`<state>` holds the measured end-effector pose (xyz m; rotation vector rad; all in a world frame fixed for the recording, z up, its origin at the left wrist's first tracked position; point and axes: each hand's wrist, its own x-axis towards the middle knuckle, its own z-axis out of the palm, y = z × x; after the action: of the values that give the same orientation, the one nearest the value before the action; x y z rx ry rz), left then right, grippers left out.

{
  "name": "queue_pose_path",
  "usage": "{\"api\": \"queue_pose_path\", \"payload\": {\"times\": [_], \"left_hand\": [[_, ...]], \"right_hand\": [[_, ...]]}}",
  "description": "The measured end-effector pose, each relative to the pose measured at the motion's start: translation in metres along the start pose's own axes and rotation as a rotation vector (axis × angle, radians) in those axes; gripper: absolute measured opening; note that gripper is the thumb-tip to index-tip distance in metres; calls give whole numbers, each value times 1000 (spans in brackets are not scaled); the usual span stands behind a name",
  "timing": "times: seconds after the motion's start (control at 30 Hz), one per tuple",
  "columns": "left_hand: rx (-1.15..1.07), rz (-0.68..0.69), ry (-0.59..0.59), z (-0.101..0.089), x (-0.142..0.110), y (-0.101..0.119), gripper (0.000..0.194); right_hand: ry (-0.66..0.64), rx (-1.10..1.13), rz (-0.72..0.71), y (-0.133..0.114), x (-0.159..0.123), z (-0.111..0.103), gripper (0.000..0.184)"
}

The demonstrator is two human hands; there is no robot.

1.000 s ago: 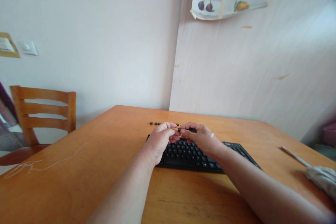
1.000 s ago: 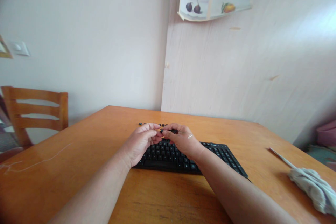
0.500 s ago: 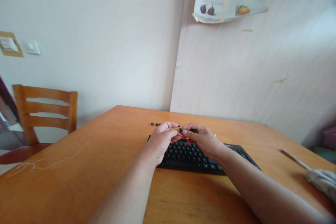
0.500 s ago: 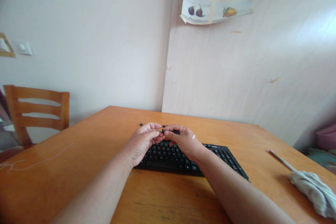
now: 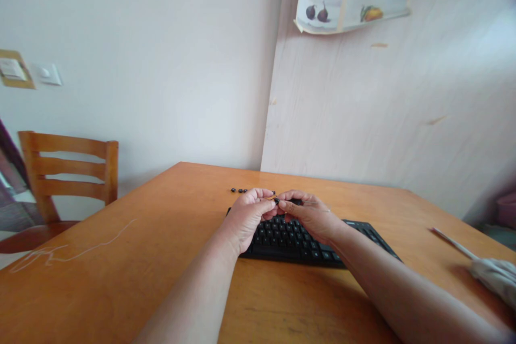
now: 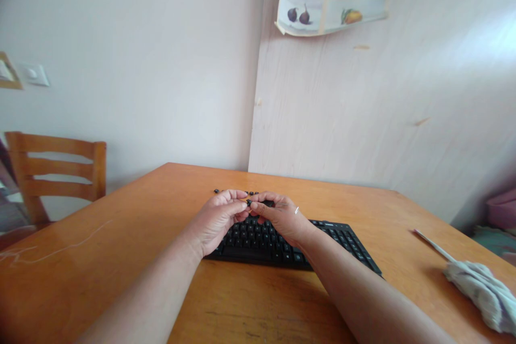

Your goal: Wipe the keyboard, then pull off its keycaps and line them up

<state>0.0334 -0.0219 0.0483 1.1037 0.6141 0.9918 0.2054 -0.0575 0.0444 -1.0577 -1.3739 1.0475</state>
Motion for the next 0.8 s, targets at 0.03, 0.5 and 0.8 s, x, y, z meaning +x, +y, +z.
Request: {"api": "queue_pose_path", "payload": {"times": [0.03, 0.5, 0.8], "left_hand": [[5, -1, -2, 0, 0, 0, 26], [-125, -52, -34, -2, 1, -1, 27], [-112, -58, -36, -3, 1, -2, 30]], "right_hand": [[-2, 1, -3, 1, 0, 0, 35], [2, -9, -36, -1, -1, 2, 32], [10, -74, -72, -2, -2, 2, 30]]}}
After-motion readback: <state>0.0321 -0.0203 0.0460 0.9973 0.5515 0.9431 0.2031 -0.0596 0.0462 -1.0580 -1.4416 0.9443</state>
